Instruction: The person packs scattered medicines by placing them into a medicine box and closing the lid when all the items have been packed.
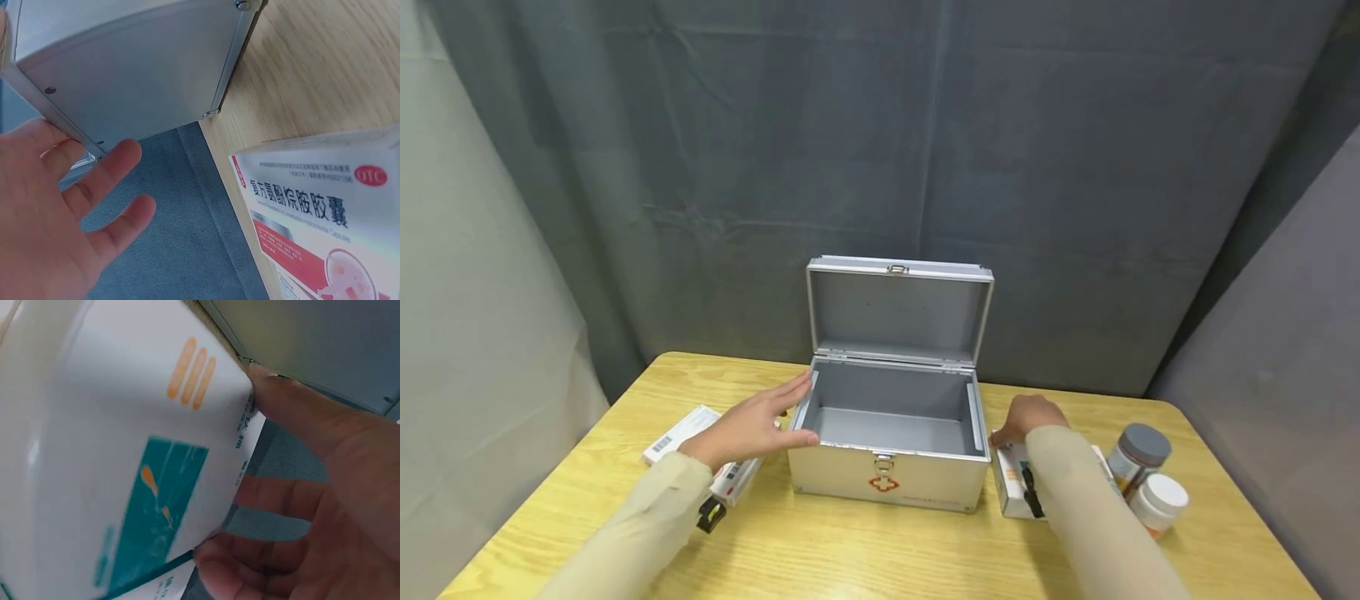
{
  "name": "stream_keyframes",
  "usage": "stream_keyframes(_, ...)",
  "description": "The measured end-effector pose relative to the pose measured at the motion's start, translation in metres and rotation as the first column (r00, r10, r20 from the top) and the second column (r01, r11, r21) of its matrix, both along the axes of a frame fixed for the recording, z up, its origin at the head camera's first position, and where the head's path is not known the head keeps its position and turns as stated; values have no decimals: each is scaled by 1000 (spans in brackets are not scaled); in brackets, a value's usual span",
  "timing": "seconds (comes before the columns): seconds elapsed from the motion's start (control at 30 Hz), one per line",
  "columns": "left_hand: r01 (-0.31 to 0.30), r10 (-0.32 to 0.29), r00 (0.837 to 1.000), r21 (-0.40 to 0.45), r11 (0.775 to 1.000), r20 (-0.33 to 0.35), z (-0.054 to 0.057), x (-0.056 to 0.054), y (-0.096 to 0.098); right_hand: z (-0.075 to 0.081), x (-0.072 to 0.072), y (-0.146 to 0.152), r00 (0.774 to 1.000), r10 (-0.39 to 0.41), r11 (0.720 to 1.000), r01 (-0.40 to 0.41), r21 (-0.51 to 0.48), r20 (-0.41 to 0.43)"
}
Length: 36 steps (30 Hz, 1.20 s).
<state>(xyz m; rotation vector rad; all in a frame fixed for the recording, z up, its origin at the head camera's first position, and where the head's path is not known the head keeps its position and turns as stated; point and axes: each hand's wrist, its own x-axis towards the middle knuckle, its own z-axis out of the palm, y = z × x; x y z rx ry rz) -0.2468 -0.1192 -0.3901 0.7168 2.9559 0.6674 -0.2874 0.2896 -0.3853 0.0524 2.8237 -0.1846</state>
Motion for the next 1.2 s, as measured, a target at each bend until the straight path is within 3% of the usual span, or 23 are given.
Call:
stream_keyframes(0.63, 2, -2, 999, -3, 1000, 34, 1, -4, -1, -3, 2, 2, 1000, -5, 1000, 5, -1, -12)
stream_keyframes(0.9, -10, 9, 999, 20, 1000, 48, 0, -2, 0, -3, 8, 0, 998, -34, 995, 29, -98, -52)
stream_keyframes(1.2, -18, 17, 998, 31, 999, 52, 1, -1, 0, 6, 16, 9, 998, -50, 990, 43, -133, -50)
